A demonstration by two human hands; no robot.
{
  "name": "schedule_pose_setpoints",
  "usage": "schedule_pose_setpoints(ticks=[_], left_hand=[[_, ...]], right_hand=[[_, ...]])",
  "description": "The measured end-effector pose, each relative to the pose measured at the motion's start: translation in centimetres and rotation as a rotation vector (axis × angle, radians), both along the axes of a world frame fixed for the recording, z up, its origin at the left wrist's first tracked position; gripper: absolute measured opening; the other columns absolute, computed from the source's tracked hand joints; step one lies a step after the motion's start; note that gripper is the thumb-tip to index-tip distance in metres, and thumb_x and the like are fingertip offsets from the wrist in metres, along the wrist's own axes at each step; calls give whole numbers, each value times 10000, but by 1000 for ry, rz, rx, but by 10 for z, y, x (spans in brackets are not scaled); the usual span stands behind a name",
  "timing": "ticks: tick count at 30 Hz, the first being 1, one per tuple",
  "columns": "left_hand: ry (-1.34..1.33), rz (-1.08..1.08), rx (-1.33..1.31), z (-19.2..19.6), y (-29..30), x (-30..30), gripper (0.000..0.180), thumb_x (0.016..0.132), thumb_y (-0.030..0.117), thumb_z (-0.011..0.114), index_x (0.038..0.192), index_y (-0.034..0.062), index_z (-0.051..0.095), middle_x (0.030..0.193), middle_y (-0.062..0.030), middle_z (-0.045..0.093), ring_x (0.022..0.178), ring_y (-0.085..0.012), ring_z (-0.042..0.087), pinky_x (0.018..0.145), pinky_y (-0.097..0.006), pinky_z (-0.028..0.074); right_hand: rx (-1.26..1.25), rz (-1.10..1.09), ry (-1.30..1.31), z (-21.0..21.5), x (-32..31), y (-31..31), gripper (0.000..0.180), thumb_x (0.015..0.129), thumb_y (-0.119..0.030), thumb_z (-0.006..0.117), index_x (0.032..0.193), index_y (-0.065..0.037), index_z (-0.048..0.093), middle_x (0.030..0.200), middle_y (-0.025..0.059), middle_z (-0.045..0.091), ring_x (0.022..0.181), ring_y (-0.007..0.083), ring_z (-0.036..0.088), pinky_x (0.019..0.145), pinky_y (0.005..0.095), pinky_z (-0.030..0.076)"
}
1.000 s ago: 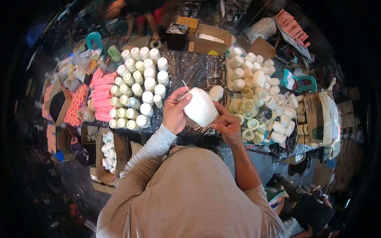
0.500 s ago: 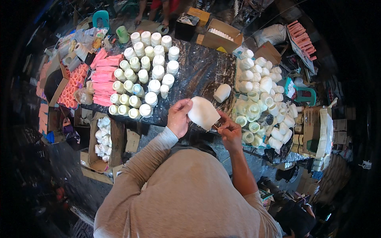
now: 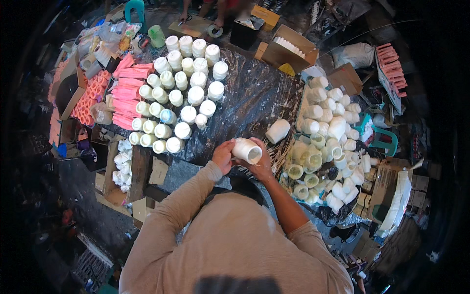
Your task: The person inserts wicks into white cylindrical candle bodies and places them on the table. The person also uses a knife to trim the ends of multiple wicks held together.
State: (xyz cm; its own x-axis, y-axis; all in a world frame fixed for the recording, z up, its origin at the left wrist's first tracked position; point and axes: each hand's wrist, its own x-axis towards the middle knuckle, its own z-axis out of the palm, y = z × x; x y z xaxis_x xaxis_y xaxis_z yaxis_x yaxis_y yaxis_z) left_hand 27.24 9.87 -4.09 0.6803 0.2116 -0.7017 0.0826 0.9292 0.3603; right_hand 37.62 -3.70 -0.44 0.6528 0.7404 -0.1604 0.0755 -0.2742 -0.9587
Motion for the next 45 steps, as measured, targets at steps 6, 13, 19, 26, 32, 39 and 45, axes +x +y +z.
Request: schedule_pose_setpoints(ticks=[6, 13, 19, 26, 32, 39, 45], left_hand=[[63, 85, 113, -37, 48, 81, 367, 1097, 413, 472, 1360, 184, 588, 1266, -13, 646, 1136, -177, 603, 834, -454, 550], [20, 130, 337, -31, 97, 152, 645, 1065, 367, 590, 1595, 104, 334, 1410, -105, 528, 1214, -221, 553, 911, -432, 547], [208, -81, 503, -47, 65, 104, 588, 1004, 227, 696, 1521, 74, 461, 1223, -83, 674, 1033, -171, 641, 832, -319, 538], [381, -377, 853, -60, 10, 35, 512, 966, 225, 731, 1410, 23, 577, 1233, -141, 701, 1099, -228, 677, 954, -357, 545], [361, -569, 1403, -63, -21, -5, 504, 917, 269, 737, 1326, 0, 615, 1228, -245, 678, 1064, -408, 680, 953, -452, 543], [298, -728, 1439, -55, -21, -19, 496, 929, 295, 703, 1323, 12, 603, 1311, -249, 615, 1214, -450, 583, 1050, -495, 469], [217, -748, 1580, -38, -23, -17, 465, 917, 252, 714, 1308, 24, 604, 1274, -226, 617, 1189, -441, 582, 1013, -498, 486]], right_hand=[[57, 26, 183, -58, 112, 68, 750, 691, -111, 958, 1329, -29, 573, 1207, 79, 697, 1119, 167, 653, 986, 346, 531], [26, 36, 128, -69, 235, 207, 624, 745, -116, 908, 1272, -33, 586, 1049, 65, 728, 770, 127, 680, 597, 286, 552], [-186, 23, -332, -99, 237, 263, 673, 714, -255, 920, 1238, -32, 562, 1218, 209, 650, 1213, 392, 602, 1045, 487, 461], [-186, -14, -251, -110, 231, 270, 802, 696, -244, 933, 1331, -19, 499, 1290, 219, 625, 1266, 401, 570, 1105, 487, 426], [-274, 124, -287, -86, 253, 195, 951, 743, -327, 903, 1491, 34, 441, 1256, 249, 684, 1026, 331, 714, 944, 429, 551], [-879, 384, -659, -32, 210, 20, 1019, 713, -501, 890, 1521, -81, 432, 1429, 236, 513, 1328, 466, 502, 1061, 575, 447], [-903, 229, -484, -66, 194, -16, 1062, 605, -441, 926, 1479, -89, 436, 1319, 264, 576, 1257, 468, 550, 1040, 609, 438]])
